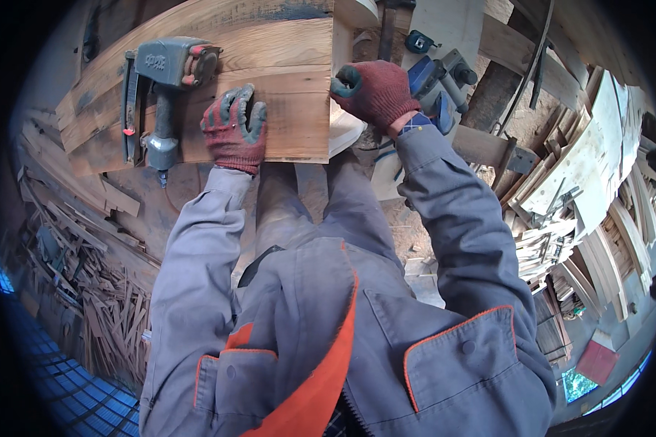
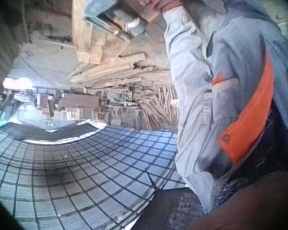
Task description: The person applies white adhesive to the edges of a wooden frame, then places a wooden panel on top. They use a nail gun to fasten the panel to the frame, then mark and position additional wooden pieces. The person continues assembling the structure by nailing components together.
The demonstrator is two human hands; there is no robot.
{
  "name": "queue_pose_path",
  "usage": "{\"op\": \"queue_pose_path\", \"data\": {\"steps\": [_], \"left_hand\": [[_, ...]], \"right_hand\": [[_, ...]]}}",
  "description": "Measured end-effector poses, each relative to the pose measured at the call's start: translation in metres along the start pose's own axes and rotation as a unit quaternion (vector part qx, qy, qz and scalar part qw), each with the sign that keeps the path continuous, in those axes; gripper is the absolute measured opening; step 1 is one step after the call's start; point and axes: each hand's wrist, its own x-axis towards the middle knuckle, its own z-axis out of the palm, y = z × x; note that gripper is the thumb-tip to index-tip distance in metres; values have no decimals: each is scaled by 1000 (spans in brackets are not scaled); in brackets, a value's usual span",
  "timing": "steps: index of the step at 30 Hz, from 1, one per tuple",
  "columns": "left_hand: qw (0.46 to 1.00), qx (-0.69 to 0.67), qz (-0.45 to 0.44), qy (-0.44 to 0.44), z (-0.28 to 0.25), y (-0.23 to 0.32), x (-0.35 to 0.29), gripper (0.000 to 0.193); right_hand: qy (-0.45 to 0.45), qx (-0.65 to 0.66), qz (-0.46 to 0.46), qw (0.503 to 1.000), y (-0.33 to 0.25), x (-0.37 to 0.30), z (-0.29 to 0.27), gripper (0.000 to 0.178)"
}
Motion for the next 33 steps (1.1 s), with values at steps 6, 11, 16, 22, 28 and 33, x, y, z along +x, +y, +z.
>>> {"op": "queue_pose_path", "data": {"steps": [6, 11, 16, 22, 28, 33], "left_hand": [[1000, -24, -1, -9, -2, -1, 0, 42], [999, -25, -16, -28, 1, -6, -4, 49], [999, -27, -21, -30, 2, -7, -6, 47], [999, -35, -20, -20, -2, -4, -4, 45], [999, -33, -19, -13, -3, -4, -3, 42], [998, -48, -21, -17, -1, -5, -6, 53]], "right_hand": [[106, 9, 38, 994, 19, -23, -19, 23], [202, 2, -94, 975, 20, -23, -14, 26], [202, -52, -169, 963, 13, -8, -4, 16], [182, -118, -190, 958, 4, -2, 7, 16], [192, -132, -212, 949, 5, 1, 7, 16], [179, -121, -211, 953, 5, 2, 4, 16]]}}
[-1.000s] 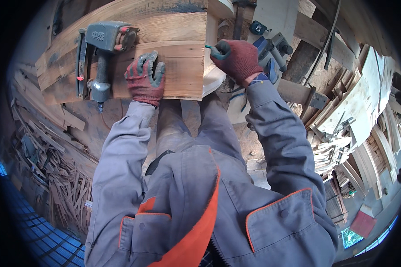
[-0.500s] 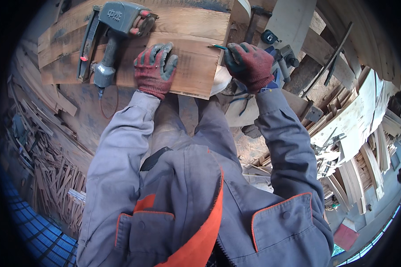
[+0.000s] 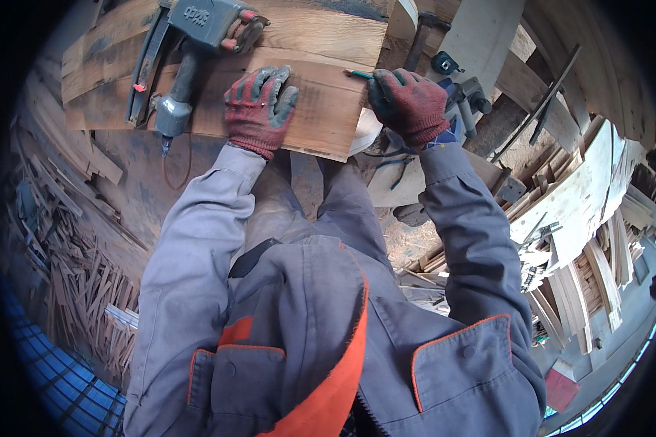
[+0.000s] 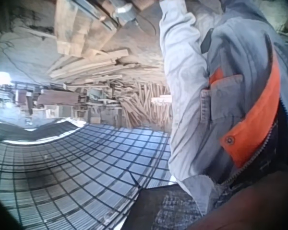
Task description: The person applies white adhesive to the edges of a wooden frame, then places a wooden panel on top. They use a nail gun to fasten the panel to the frame, then mark and position additional wooden pieces. The person continues assembling the structure by nailing components together.
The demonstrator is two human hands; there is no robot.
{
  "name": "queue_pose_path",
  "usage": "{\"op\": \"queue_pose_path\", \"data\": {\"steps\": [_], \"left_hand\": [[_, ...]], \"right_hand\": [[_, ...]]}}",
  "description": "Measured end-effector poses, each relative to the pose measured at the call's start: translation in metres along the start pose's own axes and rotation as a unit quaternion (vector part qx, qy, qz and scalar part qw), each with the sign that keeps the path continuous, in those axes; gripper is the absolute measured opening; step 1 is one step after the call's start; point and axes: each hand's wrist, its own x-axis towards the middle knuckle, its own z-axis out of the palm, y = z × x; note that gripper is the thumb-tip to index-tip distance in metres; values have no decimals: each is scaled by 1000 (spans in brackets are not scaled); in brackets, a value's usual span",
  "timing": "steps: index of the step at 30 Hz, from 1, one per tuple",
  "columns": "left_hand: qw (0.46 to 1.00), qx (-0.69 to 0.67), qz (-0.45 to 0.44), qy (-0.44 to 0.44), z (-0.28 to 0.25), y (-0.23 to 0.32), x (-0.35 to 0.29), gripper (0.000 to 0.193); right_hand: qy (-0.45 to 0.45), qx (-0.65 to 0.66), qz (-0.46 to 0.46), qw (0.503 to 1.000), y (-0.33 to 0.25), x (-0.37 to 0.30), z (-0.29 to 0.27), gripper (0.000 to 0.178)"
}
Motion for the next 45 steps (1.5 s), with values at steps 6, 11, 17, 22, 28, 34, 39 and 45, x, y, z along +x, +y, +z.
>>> {"op": "queue_pose_path", "data": {"steps": [6, 11, 17, 22, 28, 34, 39, 45], "left_hand": [[1000, -1, 9, 14, 1, -1, -2, 55], [1000, 9, 3, 11, 2, 0, -1, 52], [1000, 6, 2, 10, 1, 0, 0, 50], [1000, 4, 6, 15, 2, -1, 0, 50], [1000, 13, 4, 20, 2, 0, 0, 46], [1000, 11, 0, 19, 5, -3, -2, 44], [1000, 8, -1, 10, 2, -3, -2, 45], [999, 16, 41, -6, -19, 10, -2, 52]], "right_hand": [[-24, -8, -2, 1000, -7, 6, -11, 17], [-67, -14, -5, 998, -12, 11, -21, 16], [-130, 2, -8, 991, -19, 2, -30, 17], [-106, 12, 12, 994, -21, 5, -29, 16], [-112, 2, 15, 994, -25, 8, -30, 15], [-76, 91, 45, 992, -65, -27, -55, 31], [-108, 200, 211, 951, -125, -57, -75, 66], [-82, 337, 397, 850, -183, -91, -83, 49]]}}
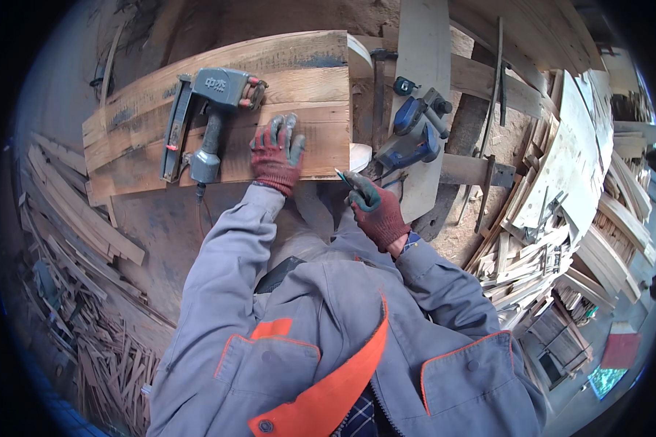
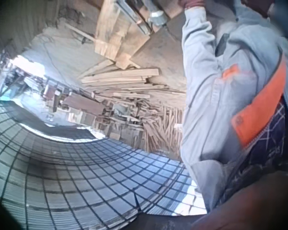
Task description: The person applies white adhesive to the edges of a wooden frame, then places a wooden panel on top. They use a nail gun to fasten the panel to the frame, then mark and position additional wooden pieces. The person continues assembling the structure by nailing components together.
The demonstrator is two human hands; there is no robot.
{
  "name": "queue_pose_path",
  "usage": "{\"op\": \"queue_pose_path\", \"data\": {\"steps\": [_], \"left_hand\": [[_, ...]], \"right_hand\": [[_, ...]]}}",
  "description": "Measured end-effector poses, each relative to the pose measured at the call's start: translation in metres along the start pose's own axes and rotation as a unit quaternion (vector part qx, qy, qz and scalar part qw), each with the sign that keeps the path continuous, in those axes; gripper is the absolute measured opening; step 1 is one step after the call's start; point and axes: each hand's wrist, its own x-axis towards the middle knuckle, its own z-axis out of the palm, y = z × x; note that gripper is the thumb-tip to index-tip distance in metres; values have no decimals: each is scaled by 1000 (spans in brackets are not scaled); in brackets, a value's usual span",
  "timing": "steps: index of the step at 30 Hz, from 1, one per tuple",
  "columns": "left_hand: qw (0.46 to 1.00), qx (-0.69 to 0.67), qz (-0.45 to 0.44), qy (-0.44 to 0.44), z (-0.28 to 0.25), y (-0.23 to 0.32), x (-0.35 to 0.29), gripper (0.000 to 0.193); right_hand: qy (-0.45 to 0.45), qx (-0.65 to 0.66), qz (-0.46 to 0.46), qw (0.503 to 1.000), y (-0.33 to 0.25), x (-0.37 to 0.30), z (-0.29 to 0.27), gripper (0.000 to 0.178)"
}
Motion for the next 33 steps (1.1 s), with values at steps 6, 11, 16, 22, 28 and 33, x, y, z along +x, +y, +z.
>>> {"op": "queue_pose_path", "data": {"steps": [6, 11, 16, 22, 28, 33], "left_hand": [[924, -122, 300, -202, -68, 3, -69, 46], [928, -86, 163, -325, -104, -29, -74, 43], [911, -104, 237, -322, -123, -25, -75, 50], [934, -210, 174, -230, -112, 2, -61, 44], [980, -151, 102, -77, -71, 4, -22, 54], [997, -34, 70, -11, -11, 12, 30, 61]], "right_hand": [[-90, 61, -4, 994, -25, -24, 28, 28], [-114, 479, 117, 863, -71, -51, 31, 24], [-1, 352, -15, 936, -89, -68, 52, 32], [114, 540, 68, 831, -31, -99, 22, 44], [337, 509, 238, 755, 114, -84, -66, 42], [392, 490, 282, 726, 226, -33, -132, 35]]}}
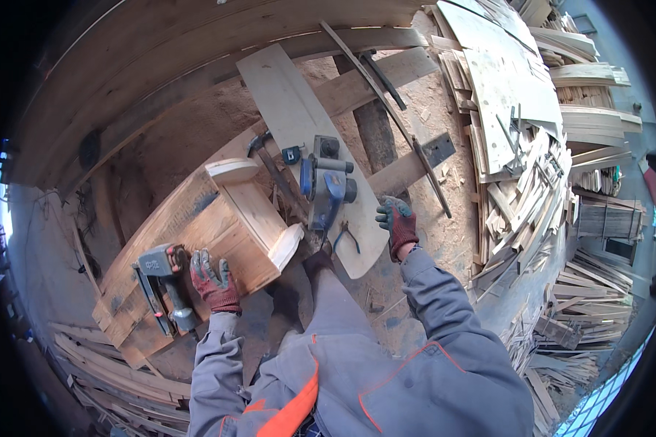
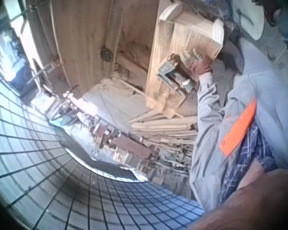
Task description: The person applies white adhesive to the edges of a wooden frame, then places a wooden panel on top. They use a nail gun to fasten the panel to the frame, then mark and position additional wooden pieces. The person continues assembling the structure by nailing components together.
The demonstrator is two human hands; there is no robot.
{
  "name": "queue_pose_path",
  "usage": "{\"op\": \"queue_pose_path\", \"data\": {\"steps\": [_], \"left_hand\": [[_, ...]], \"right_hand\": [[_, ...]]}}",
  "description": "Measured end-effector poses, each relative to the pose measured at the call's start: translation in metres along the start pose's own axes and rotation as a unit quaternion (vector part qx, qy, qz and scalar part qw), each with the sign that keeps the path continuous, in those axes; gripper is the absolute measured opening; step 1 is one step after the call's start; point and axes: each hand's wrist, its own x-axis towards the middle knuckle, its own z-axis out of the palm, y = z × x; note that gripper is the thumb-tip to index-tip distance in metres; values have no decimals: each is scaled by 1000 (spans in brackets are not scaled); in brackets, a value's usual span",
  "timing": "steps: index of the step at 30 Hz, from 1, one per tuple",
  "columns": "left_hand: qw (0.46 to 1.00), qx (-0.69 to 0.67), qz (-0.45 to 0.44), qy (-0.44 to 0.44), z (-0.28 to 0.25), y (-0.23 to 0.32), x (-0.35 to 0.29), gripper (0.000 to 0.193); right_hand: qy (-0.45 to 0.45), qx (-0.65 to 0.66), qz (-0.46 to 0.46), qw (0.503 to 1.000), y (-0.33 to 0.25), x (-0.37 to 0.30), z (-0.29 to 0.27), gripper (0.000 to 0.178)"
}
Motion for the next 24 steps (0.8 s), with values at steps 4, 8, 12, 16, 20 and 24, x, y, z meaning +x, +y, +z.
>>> {"op": "queue_pose_path", "data": {"steps": [4, 8, 12, 16, 20, 24], "left_hand": [[991, 95, -72, -63, 36, 1, 26, 61], [989, 102, -80, -72, 45, -2, 20, 65], [986, 113, -88, -89, 45, -5, 19, 67], [992, 113, -37, -45, 47, 2, 29, 67], [993, 87, -65, -53, 46, 8, 36, 66], [984, 90, -114, -104, 32, 9, 30, 65]], "right_hand": [[-7, -119, -89, 989, -11, 103, 13, 27], [20, -423, -197, 884, -8, 163, 15, 25], [57, -511, -261, 817, -31, 222, 39, 34], [75, -492, -289, 818, -74, 297, 65, 47], [93, -567, -354, 738, -125, 413, 88, 52], [-79, -500, -481, 716, -169, 521, 132, 72]]}}
